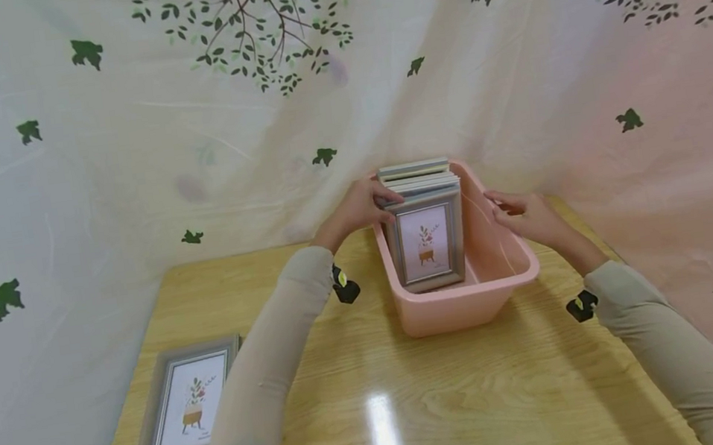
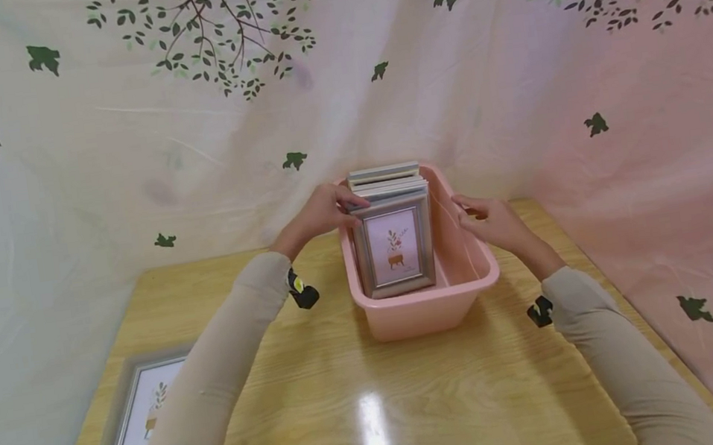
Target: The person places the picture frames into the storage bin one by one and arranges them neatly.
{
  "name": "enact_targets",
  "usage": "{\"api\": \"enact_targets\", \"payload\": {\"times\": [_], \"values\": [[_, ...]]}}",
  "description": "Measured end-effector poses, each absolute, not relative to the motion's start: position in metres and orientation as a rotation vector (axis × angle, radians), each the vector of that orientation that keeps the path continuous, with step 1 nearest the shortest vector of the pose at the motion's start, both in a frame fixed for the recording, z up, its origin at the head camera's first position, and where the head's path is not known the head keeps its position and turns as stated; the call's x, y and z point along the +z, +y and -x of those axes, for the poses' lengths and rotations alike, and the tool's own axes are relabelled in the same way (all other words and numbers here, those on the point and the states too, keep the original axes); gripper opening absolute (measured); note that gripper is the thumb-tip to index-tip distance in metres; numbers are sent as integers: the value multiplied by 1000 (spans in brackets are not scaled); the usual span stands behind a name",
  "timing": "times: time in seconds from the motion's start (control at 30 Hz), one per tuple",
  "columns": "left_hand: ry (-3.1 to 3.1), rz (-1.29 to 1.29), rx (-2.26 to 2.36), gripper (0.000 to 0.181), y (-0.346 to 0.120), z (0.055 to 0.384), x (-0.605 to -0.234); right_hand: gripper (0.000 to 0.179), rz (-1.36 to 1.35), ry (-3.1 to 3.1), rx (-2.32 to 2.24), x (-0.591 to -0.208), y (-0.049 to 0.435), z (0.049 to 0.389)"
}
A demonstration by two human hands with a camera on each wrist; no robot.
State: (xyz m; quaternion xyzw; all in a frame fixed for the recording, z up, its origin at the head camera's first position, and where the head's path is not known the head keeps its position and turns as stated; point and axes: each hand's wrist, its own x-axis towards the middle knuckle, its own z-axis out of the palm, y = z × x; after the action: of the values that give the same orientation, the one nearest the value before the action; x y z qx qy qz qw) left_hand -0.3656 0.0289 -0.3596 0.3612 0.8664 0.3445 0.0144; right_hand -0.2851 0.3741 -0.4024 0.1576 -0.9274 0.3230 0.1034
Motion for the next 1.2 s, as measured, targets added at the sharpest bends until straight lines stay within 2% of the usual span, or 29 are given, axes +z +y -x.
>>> {"api": "enact_targets", "payload": {"times": [0.23,0.9,1.2], "values": [[2734,-1182,1094,29,30,364,-359,47,-474,-2732,959,-401,373,283],[2764,-1009,1440,27,29,366,-381,47,-482,-2730,952,-401,372,283],[2749,-1017,1549,23,28,367,-388,47,-456,-2746,947,-402,372,283]]}}
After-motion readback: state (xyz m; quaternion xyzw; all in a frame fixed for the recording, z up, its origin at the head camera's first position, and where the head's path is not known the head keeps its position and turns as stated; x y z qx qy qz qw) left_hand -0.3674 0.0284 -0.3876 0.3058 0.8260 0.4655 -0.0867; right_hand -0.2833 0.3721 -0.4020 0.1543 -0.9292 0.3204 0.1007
